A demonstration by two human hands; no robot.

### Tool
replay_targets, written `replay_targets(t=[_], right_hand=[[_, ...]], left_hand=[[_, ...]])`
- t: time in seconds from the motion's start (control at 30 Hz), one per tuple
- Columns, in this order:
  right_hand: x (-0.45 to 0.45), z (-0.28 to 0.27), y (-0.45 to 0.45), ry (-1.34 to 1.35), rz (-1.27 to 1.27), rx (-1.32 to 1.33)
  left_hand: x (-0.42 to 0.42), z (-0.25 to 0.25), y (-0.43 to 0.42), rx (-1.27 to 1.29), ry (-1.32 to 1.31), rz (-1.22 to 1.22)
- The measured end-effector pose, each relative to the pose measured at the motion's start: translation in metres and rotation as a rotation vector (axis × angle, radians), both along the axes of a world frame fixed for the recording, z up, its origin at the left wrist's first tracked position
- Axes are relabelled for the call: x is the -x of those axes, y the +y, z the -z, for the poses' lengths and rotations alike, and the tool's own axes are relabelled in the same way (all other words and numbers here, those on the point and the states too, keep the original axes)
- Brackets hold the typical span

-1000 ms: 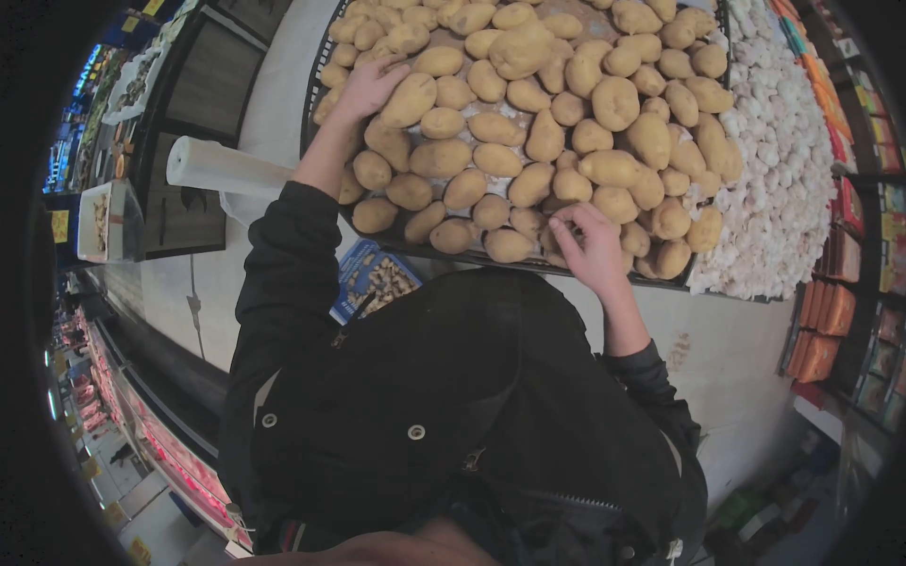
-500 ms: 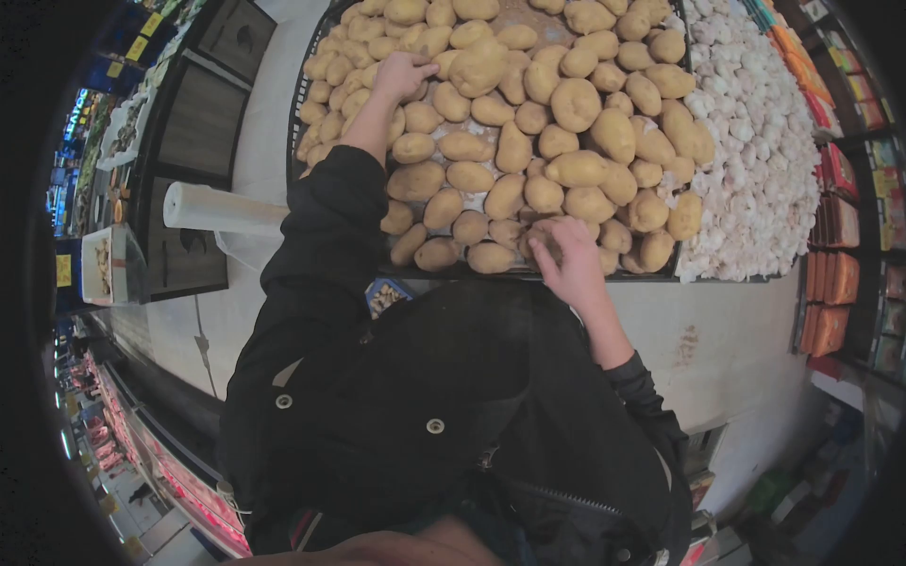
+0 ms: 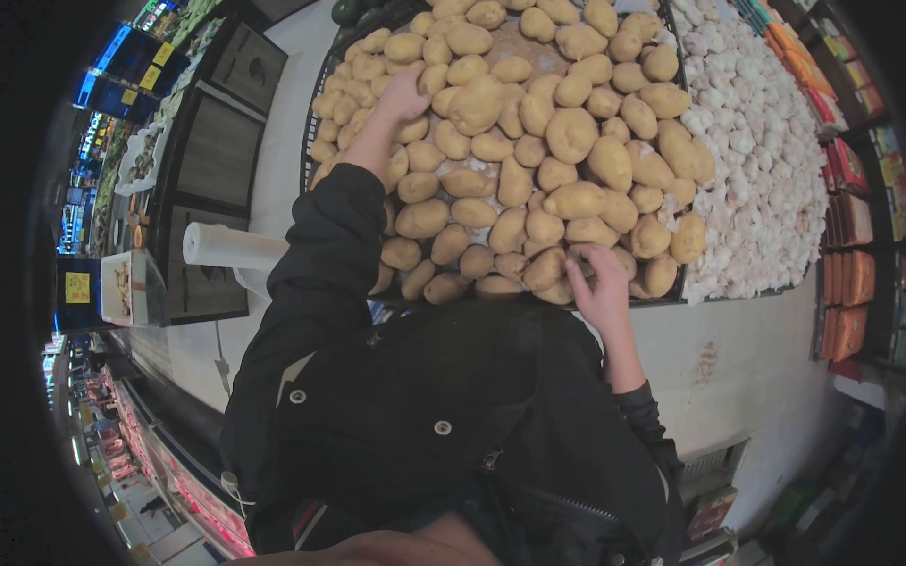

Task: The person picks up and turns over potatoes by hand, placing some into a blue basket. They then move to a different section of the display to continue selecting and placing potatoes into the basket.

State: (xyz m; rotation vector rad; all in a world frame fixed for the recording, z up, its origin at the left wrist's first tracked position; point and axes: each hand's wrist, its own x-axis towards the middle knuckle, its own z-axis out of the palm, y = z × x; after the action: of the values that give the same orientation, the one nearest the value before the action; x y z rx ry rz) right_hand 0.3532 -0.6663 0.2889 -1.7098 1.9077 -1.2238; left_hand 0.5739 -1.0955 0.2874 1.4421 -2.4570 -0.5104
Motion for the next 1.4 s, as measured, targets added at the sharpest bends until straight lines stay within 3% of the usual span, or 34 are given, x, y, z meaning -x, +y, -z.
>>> replay_targets(t=[0.1, 0.2, 0.3, 0.7, 0.8, 0.87, 1.0, 1.1, 1.17, 1.3, 1.4], right_hand=[[-0.002, 0.005, -0.006, -0.057, 0.001, -0.028], [-0.003, 0.009, -0.008, -0.085, -0.028, -0.062], [-0.001, 0.007, -0.006, -0.135, 0.000, -0.102], [0.020, 0.007, -0.014, -0.157, 0.002, -0.093], [0.022, 0.008, -0.017, -0.157, -0.020, -0.084], [0.026, 0.009, -0.022, -0.119, -0.060, -0.013], [0.039, 0.007, -0.015, 0.057, 0.061, 0.072], [0.055, 0.003, -0.018, 0.465, 0.258, 0.240], [0.065, 0.007, -0.022, 0.634, 0.357, 0.003], [0.086, 0.001, -0.005, 0.789, 0.454, -0.186], [0.109, 0.005, 0.018, 0.784, 0.481, -0.173]], left_hand=[[-0.003, -0.005, -0.012, -0.028, -0.058, 0.121], [-0.007, -0.010, -0.005, -0.069, 0.146, 0.041], [-0.007, -0.012, -0.014, -0.369, 0.078, -0.105], [-0.014, -0.020, 0.005, -0.418, 0.419, -0.445], [-0.027, -0.018, 0.001, -0.060, 0.211, -0.382], [-0.028, -0.031, 0.012, 0.193, 0.220, -0.318], [0.017, -0.056, 0.101, 0.221, 0.325, -0.020], [0.052, -0.064, 0.190, 0.015, 0.284, 0.347], [0.074, -0.041, 0.228, 0.033, 0.197, 0.503], [0.113, -0.005, 0.268, 0.217, 0.084, 0.559], [0.128, 0.015, 0.256, 0.537, 0.172, 0.486]])
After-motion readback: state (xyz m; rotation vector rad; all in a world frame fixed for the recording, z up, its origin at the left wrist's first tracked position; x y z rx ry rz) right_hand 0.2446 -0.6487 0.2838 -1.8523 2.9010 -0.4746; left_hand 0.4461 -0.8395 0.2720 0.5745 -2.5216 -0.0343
